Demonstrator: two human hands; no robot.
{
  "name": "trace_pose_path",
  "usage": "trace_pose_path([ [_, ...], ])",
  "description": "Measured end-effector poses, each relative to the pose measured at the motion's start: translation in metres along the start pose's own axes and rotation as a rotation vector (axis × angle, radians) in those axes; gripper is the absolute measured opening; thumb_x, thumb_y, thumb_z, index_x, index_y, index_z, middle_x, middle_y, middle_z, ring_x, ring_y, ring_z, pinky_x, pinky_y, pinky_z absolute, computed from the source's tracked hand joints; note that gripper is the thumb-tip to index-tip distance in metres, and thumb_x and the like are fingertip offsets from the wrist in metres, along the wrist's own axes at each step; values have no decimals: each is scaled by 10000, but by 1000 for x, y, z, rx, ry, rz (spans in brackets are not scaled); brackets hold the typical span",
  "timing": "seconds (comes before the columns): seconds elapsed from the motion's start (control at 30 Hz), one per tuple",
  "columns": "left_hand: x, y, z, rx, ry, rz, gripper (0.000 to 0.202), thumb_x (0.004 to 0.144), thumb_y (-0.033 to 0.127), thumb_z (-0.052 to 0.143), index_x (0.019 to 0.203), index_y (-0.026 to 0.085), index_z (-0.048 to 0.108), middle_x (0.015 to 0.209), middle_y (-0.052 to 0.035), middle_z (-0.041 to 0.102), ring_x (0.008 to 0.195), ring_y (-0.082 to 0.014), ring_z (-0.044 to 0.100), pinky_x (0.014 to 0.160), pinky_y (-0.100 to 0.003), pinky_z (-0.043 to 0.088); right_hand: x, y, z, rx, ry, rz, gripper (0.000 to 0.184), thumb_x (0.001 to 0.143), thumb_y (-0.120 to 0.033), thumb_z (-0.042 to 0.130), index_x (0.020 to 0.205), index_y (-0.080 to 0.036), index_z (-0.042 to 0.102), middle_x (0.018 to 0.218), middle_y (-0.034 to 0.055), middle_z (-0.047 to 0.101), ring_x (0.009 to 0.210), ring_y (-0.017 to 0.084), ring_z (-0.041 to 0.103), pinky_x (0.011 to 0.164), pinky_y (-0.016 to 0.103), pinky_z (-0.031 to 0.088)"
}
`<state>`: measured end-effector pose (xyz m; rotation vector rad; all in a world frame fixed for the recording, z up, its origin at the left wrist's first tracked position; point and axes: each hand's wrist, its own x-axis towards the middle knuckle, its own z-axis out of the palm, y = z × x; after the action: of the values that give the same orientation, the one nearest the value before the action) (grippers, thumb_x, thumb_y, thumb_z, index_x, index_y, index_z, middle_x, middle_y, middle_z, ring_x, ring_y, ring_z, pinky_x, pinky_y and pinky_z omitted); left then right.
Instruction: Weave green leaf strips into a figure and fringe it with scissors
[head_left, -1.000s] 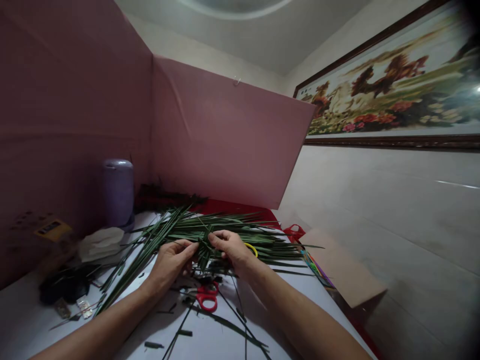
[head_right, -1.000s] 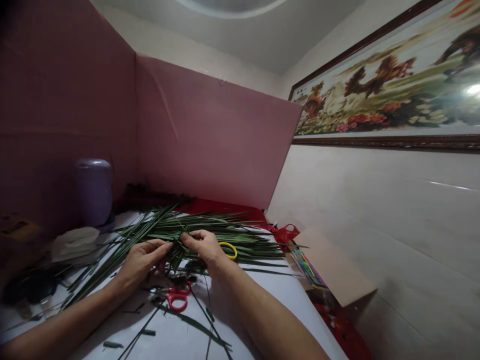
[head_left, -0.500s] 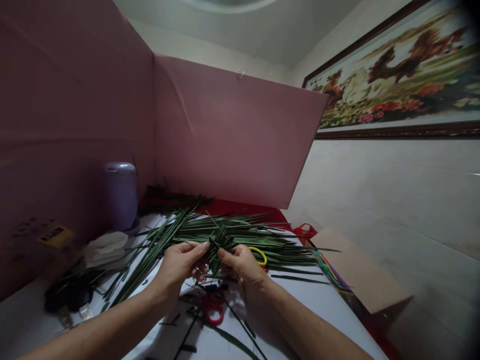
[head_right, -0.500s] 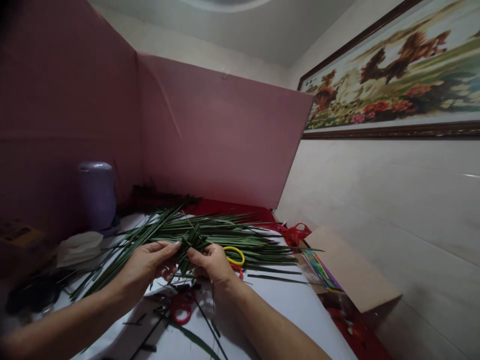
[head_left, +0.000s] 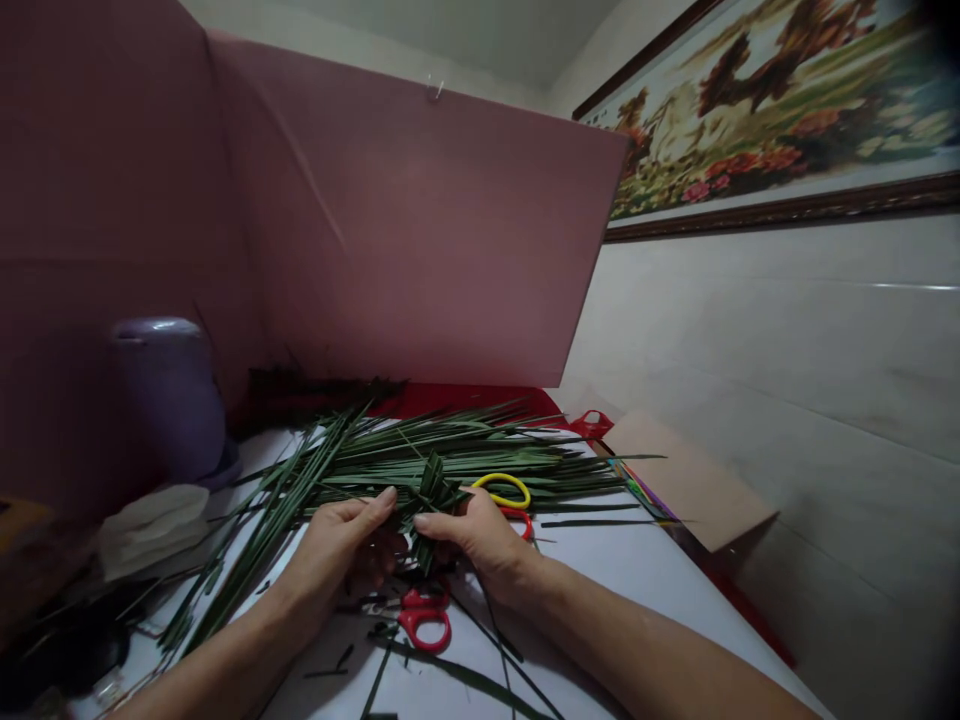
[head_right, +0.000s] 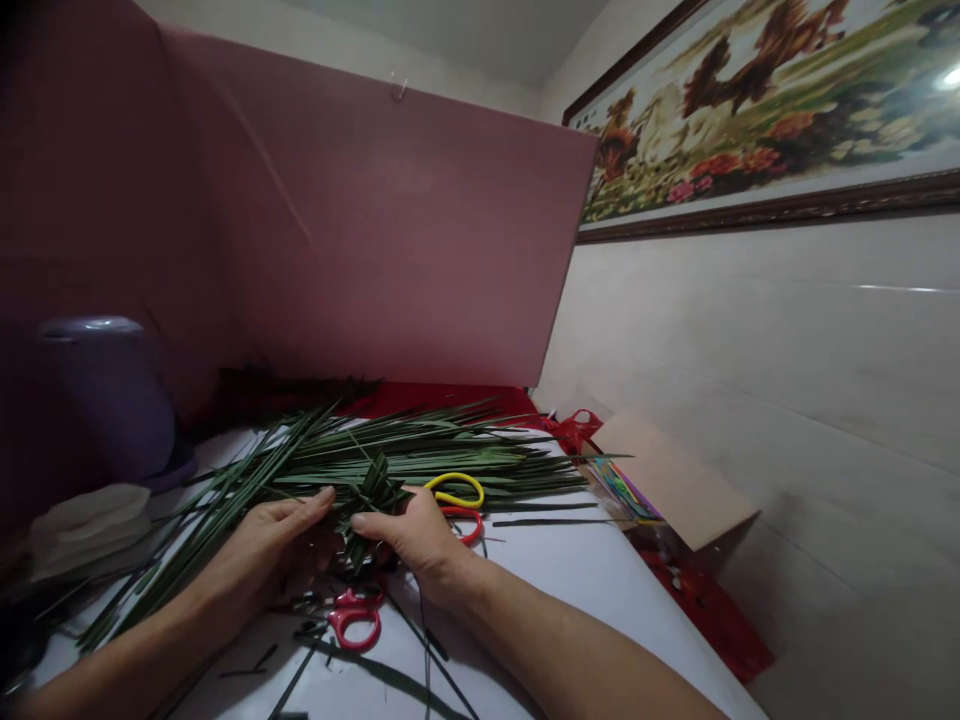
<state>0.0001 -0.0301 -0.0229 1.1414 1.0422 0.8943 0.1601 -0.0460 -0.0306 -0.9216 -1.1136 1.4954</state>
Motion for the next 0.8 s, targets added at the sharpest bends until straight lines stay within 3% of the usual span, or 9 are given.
trace_pose_path([
  [0.13, -1, -3, -4, 85, -24, 5, 517, 742, 565, 510, 536, 105, 622, 383, -19, 540, 306, -65, 438, 320, -160, 226, 0, 2, 0, -6, 11, 42, 248, 588, -235, 728, 790, -124, 636, 635, -8, 606, 486, 85, 469, 474, 213, 344],
  [0.3, 3, -8, -8, 86, -53, 54, 498, 756, 542, 507, 531, 113, 626, 417, -39, 578, 326, -84, 453, 337, -184, 267, -2, 0, 2, 28, 21, 52, 176, 590, -171, 706, 738, -121, 625, 598, -25, 576, 466, 74, 456, 452, 203, 342],
  [0.43, 1, -6, -5, 80, -40, 51, 472, 745, 533, 529, 523, 127, 625, 426, -33, 585, 335, -91, 464, 343, -191, 291, -4, -3, 3, -5, 26, 74, 203, 594, -210, 721, 757, -125, 636, 596, -25, 586, 455, 76, 455, 434, 201, 338],
  [0.57, -3, 0, 0, 135, -30, 24, 499, 746, 538, 521, 475, 130, 619, 335, -13, 514, 298, -86, 437, 325, -185, 246, -7, -6, 7, 16, 46, 75, 223, 589, -210, 731, 789, -137, 665, 634, -15, 621, 509, 94, 499, 494, 217, 388],
  [0.8, -2, -1, 0, 124, -43, 1, 518, 750, 549, 507, 478, 127, 632, 339, -25, 527, 296, -84, 435, 324, -180, 231, -9, -11, 9, 69, 76, 95, 147, 572, -139, 707, 716, -147, 677, 584, -26, 622, 521, 107, 513, 552, 239, 417],
])
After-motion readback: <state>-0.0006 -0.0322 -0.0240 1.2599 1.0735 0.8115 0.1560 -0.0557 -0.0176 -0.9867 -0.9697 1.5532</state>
